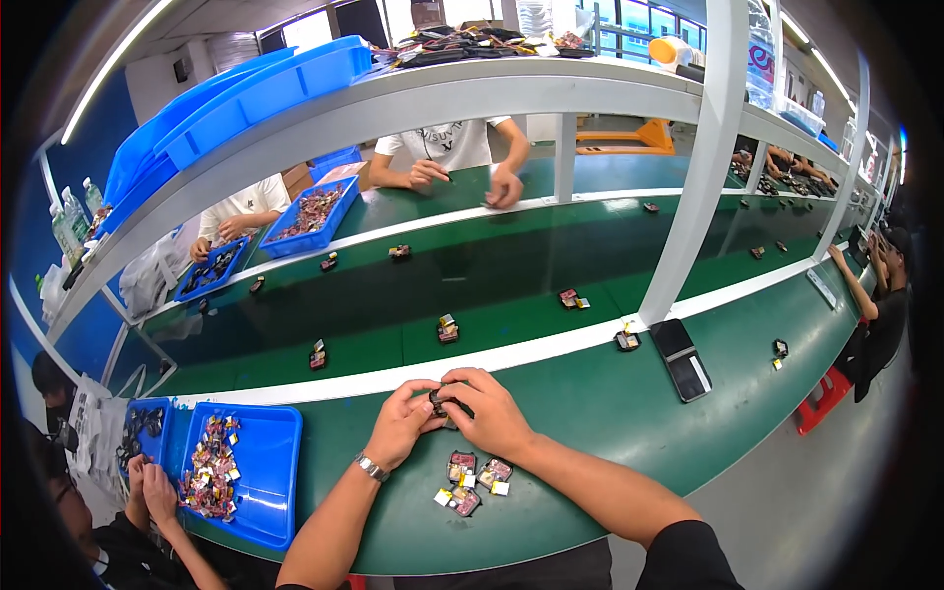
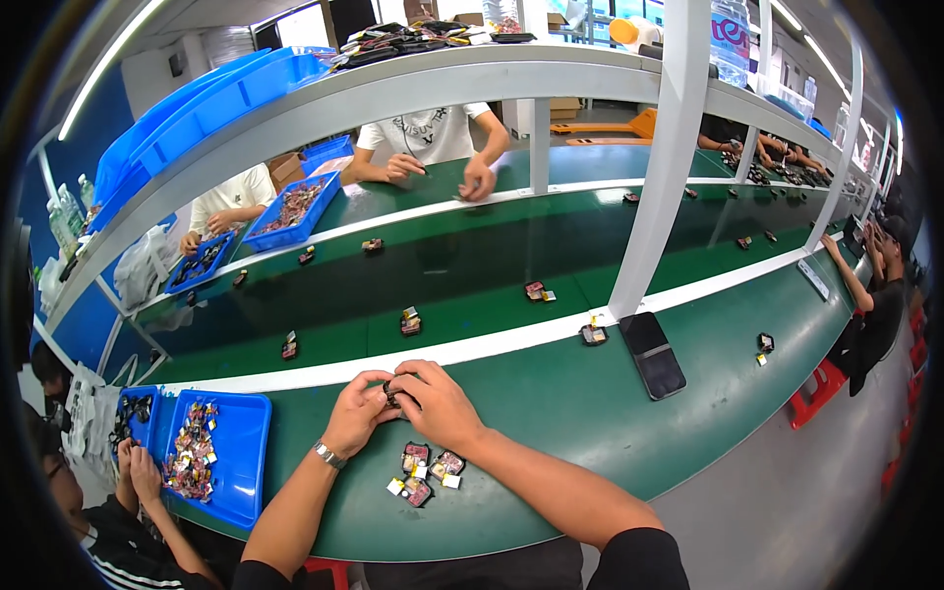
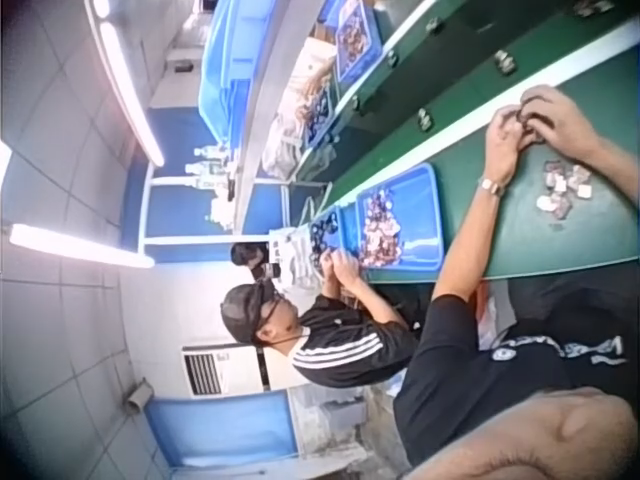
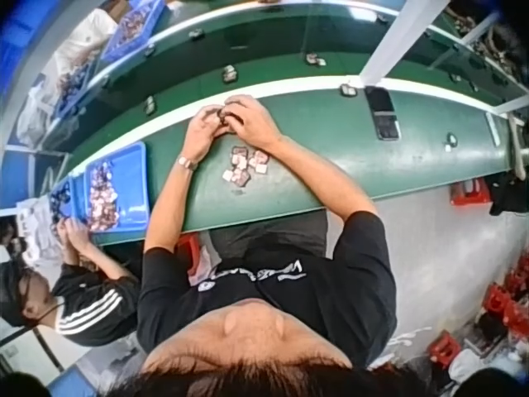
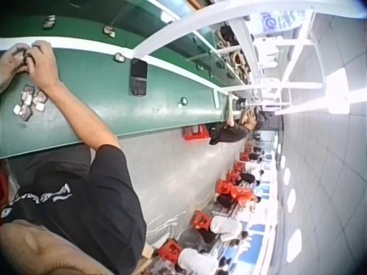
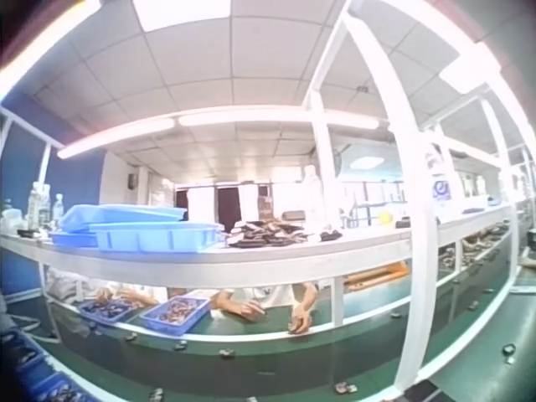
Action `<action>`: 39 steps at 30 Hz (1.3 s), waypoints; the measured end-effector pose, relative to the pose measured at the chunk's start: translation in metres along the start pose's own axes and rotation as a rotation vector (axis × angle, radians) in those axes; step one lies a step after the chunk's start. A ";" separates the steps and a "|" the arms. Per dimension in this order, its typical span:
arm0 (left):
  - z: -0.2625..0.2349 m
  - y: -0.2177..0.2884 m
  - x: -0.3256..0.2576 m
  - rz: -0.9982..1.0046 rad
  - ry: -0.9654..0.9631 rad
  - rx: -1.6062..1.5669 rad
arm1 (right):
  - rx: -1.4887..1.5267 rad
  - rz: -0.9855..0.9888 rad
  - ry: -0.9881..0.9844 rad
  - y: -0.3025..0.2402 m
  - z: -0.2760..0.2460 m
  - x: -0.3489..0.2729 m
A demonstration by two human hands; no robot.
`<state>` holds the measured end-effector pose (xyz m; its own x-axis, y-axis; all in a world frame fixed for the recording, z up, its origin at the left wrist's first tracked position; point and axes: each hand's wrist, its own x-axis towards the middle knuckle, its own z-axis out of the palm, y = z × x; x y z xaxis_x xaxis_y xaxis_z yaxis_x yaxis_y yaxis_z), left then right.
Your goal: Manually assemble small electronic or plastic components on a production line workbench.
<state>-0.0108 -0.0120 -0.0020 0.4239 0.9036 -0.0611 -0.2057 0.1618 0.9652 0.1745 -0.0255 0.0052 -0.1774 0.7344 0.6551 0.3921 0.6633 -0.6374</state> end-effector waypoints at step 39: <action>0.011 -0.002 -0.002 0.034 0.163 0.149 | 0.089 0.084 0.014 -0.008 0.004 0.000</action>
<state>-0.0012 -0.0186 -0.0009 0.2682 0.9617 -0.0561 -0.0799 0.0803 0.9936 0.1683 -0.0297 0.0089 -0.1341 0.7861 0.6033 0.3237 0.6102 -0.7231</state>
